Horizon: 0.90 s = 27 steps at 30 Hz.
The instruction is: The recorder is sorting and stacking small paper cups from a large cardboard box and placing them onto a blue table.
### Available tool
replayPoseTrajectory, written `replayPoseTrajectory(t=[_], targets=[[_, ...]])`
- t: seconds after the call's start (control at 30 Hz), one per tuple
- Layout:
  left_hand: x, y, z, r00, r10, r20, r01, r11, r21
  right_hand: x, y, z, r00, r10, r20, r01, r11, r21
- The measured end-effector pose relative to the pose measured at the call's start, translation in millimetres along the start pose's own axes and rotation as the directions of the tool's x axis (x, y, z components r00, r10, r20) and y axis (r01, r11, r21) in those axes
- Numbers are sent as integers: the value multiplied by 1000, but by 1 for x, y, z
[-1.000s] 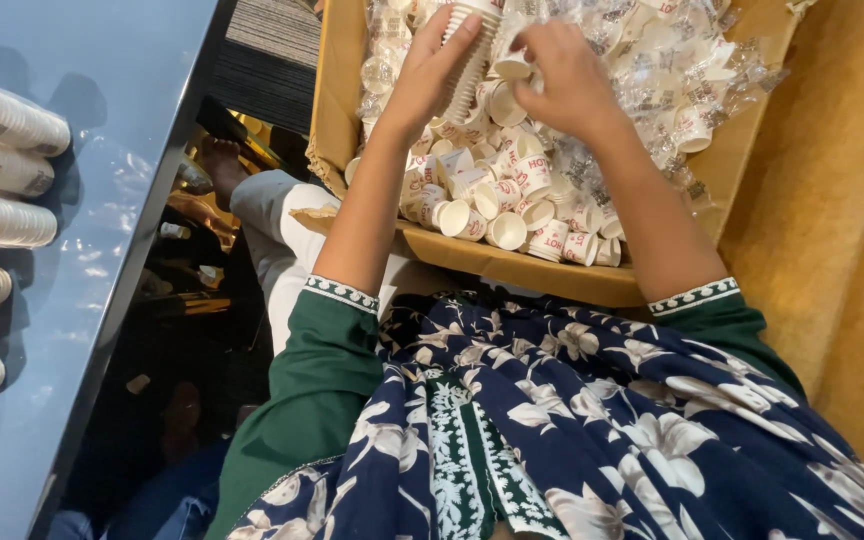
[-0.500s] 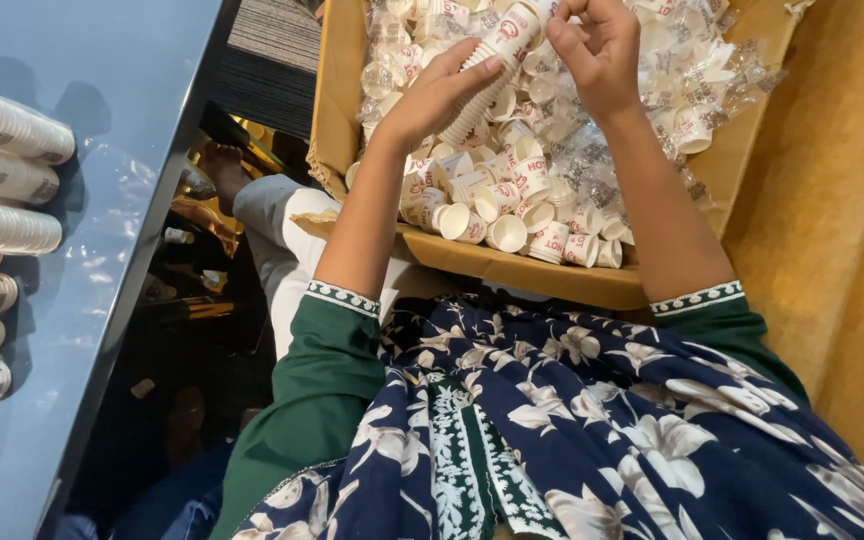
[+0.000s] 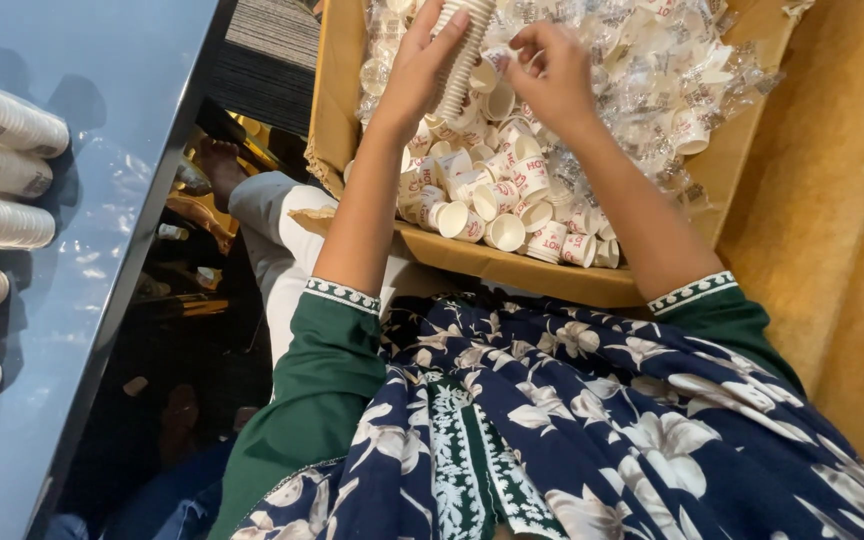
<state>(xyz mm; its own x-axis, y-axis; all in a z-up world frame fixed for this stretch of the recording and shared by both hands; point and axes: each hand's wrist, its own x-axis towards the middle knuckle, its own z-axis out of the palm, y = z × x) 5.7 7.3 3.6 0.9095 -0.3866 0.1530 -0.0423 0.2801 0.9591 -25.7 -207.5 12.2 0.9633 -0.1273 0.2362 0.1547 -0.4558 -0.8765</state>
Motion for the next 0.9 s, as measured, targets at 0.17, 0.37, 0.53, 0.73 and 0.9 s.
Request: replayPoseTrajectory(t=[0.17,0.37,0.53,0.73,0.9], targets=[[-3,-7,-2,996,65,66,-63,997,-36,-4,20,12,911,-366,188,396,657,-641],[1,-12,1,965,-128,229,119,992,53,27,45,-27,962,-251,-110,229,956,-184],[-2,-7,2,963,-209,167,179,967,180,10,1,-34,938,-339,66,299,893,337],[-2,-12,0,975,-121,188,74,968,239,3,-30,-33,856,-498,138,396,803,446],[4,-20,-3,989,-33,146,30,999,27,18,16,-48,942,-331,-56,325,857,399]])
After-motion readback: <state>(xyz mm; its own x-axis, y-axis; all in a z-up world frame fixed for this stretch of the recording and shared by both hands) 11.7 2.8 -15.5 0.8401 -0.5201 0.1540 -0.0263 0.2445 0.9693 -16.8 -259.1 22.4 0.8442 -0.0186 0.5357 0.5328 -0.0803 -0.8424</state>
